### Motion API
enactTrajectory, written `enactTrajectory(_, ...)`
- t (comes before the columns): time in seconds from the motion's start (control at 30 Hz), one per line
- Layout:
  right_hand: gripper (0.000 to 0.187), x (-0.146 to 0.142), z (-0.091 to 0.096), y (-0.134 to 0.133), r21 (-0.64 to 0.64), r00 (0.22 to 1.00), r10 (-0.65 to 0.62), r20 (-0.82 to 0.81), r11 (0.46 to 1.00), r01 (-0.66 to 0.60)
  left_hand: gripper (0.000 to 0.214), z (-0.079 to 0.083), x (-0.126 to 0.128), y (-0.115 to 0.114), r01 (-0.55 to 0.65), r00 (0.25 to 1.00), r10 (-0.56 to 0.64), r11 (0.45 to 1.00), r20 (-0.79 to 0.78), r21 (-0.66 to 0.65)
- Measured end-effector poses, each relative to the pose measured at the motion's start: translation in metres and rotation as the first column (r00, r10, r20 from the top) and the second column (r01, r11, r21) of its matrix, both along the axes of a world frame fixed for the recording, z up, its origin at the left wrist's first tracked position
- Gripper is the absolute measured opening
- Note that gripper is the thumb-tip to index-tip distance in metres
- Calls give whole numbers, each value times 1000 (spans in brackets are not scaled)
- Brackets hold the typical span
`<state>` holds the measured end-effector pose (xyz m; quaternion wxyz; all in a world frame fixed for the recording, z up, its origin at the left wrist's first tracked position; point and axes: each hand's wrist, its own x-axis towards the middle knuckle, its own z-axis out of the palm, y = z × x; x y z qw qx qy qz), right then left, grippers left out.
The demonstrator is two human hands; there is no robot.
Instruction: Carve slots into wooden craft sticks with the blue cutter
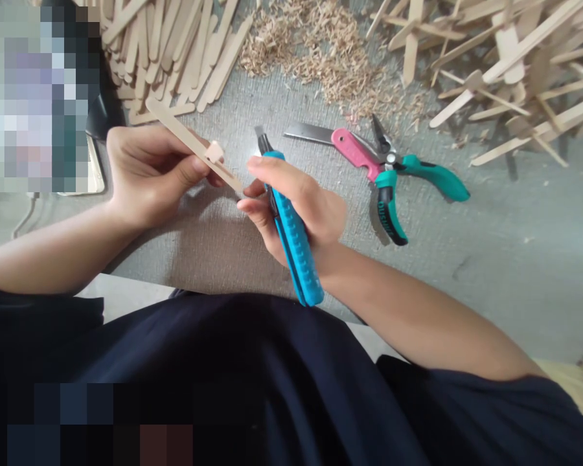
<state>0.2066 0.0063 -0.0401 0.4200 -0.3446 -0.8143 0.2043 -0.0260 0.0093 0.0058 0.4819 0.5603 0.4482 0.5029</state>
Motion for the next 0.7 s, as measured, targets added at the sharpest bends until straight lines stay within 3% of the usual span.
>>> enactTrajectory(0.03,36,-3,6,2,132,984,-63,-168,988,86,42,1,1,-2,21,1000,-21,1000,0,-9)
enactTrajectory(0.1,34,-8,15,4,170,959,-81,-272,977,131,38,0,1,-4,75,997,-75,997,18,6)
enactTrajectory(0.23,30,-8,20,2,105,973,-161,-163,978,180,31,-5,0,-5,153,986,-155,987,58,36)
enactTrajectory(0.4,36,-3,18,5,203,970,-185,-160,955,215,27,0,-2,-3,209,972,-203,977,116,-44)
enactTrajectory(0.53,43,-5,11,7,59,960,-176,-218,979,193,29,3,-4,1,369,908,-322,918,268,-147)
enactTrajectory(0.7,54,-4,2,10,-1,942,-63,-331,998,66,25,5,-10,7,543,815,-467,822,342,-172)
